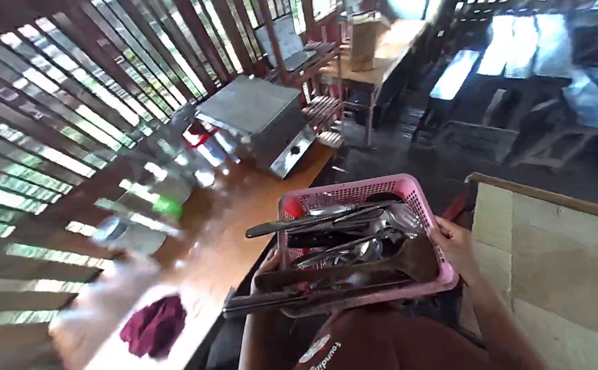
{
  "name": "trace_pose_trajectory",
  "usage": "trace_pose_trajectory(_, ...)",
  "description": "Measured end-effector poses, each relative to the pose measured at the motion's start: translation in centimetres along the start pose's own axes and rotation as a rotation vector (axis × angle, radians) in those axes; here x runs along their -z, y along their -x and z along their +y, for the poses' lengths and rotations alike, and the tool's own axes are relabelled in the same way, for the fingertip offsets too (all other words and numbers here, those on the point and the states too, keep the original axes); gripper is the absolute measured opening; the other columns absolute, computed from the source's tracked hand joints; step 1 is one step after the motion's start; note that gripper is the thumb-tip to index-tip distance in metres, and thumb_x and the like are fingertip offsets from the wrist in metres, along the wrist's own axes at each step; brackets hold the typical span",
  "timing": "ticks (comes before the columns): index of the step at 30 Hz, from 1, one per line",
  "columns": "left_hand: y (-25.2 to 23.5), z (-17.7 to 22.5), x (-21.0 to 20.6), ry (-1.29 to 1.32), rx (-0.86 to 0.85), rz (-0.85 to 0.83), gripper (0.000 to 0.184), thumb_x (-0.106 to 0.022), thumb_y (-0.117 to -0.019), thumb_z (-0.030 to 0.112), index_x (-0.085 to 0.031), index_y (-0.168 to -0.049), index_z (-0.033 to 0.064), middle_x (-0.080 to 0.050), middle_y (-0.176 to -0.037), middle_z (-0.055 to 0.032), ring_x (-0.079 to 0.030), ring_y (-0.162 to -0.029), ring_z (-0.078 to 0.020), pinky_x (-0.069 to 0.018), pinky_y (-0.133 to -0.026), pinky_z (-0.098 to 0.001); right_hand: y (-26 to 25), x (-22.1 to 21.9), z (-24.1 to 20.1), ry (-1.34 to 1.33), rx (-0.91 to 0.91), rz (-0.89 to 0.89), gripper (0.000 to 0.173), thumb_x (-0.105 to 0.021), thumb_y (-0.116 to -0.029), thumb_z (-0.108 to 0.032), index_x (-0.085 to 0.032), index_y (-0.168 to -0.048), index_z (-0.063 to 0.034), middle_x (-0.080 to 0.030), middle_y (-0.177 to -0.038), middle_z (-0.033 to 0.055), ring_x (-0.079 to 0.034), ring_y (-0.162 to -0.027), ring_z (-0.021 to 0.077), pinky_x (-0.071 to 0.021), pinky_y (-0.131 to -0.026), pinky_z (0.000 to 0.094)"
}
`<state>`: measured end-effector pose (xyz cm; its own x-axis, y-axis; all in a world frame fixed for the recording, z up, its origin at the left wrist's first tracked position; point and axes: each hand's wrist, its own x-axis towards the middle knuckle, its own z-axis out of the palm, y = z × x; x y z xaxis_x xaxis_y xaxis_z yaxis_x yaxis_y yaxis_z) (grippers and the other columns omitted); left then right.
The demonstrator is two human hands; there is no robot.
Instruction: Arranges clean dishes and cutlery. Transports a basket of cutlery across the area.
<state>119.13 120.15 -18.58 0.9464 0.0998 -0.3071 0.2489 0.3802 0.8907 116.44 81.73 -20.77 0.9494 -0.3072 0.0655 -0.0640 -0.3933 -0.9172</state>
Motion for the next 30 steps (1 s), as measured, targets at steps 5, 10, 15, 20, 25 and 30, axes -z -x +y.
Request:
trace_pose_trajectory(5,-12.8,3.5,-6.9,-0.189,0.099,-0.278,0.03,-0.025,-0.1088,0.006,-0.053,-0.1,0.0094,-0.064,-0.074,0.0066,-0.063,-0.066,0.0033,-0.0544,-0.062,-0.0139,-1.7,0.2,-2.4,0.046,-0.266,0.295,0.036,-0.056,-0.1018,-0.009,-0.059,-0.135,0.0069,-0.072,-0.102,0.0176,-0.067,-0.083,0.0129,-0.0554,-0.08,0.0326)
trace_pose_trajectory(10,-24.2,1.8,-14.7,-0.126,0.162,-0.656,0.035,-0.024,-0.105,0.006,-0.057,-0.094,0.0136,-0.068,-0.074,0.0079,-0.065,-0.068,0.0025,-0.0554,-0.064,-0.015,-6.0,2.6,-0.9,0.082,-0.439,0.5,0.037,-0.059,-0.1009,-0.011,-0.06,-0.134,0.0043,-0.073,-0.095,0.0117,-0.063,-0.076,0.0059,-0.0526,-0.075,0.0284)
trace_pose_trajectory(15,-28.7,4.6,-27.3,-0.348,0.287,-0.616,0.033,-0.018,-0.107,-0.002,-0.05,-0.1,0.0053,-0.062,-0.072,0.0035,-0.062,-0.063,0.0024,-0.0537,-0.061,-0.0132,-13.0,5.7,1.3,0.03,-0.486,0.611,0.035,-0.056,-0.1013,-0.009,-0.06,-0.134,0.0048,-0.072,-0.094,0.0107,-0.061,-0.075,0.0037,-0.052,-0.074,0.0257)
trace_pose_trajectory(20,-39.2,2.1,-34.6,-0.331,0.218,-0.883,0.03,-0.028,-0.1024,0.005,-0.056,-0.095,0.014,-0.069,-0.075,0.0104,-0.066,-0.071,0.0045,-0.0549,-0.068,-0.014,-20.7,9.0,4.1,-0.034,-0.423,0.684,0.035,-0.057,-0.0989,-0.008,-0.062,-0.13,0.0062,-0.073,-0.097,0.0108,-0.065,-0.078,0.0032,-0.0546,-0.076,0.0237)
trace_pose_trajectory(25,-41.3,4.2,-45.0,-0.432,0.264,-0.803,0.027,-0.026,-0.1062,-0.003,-0.05,-0.098,0.0036,-0.062,-0.073,0.0054,-0.061,-0.066,0.0049,-0.0514,-0.063,-0.0118,-27.9,12.5,6.0,-0.044,-0.393,0.734,0.032,-0.057,-0.0967,-0.007,-0.066,-0.125,0.0049,-0.074,-0.096,0.0078,-0.066,-0.079,-0.0007,-0.055,-0.075,0.019)
trace_pose_trajectory(30,-47.5,3.1,-56.0,-0.55,0.374,-0.849,0.035,-0.02,-0.1051,-0.011,-0.049,-0.094,0.0051,-0.055,-0.066,0.0039,-0.056,-0.06,0.0029,-0.05,-0.065,-0.013,-35.5,16.2,8.8,-0.078,-0.477,0.786,0.033,-0.057,-0.0979,-0.006,-0.064,-0.128,0.0059,-0.074,-0.101,0.0111,-0.069,-0.085,0.0042,-0.0562,-0.081,0.0228)
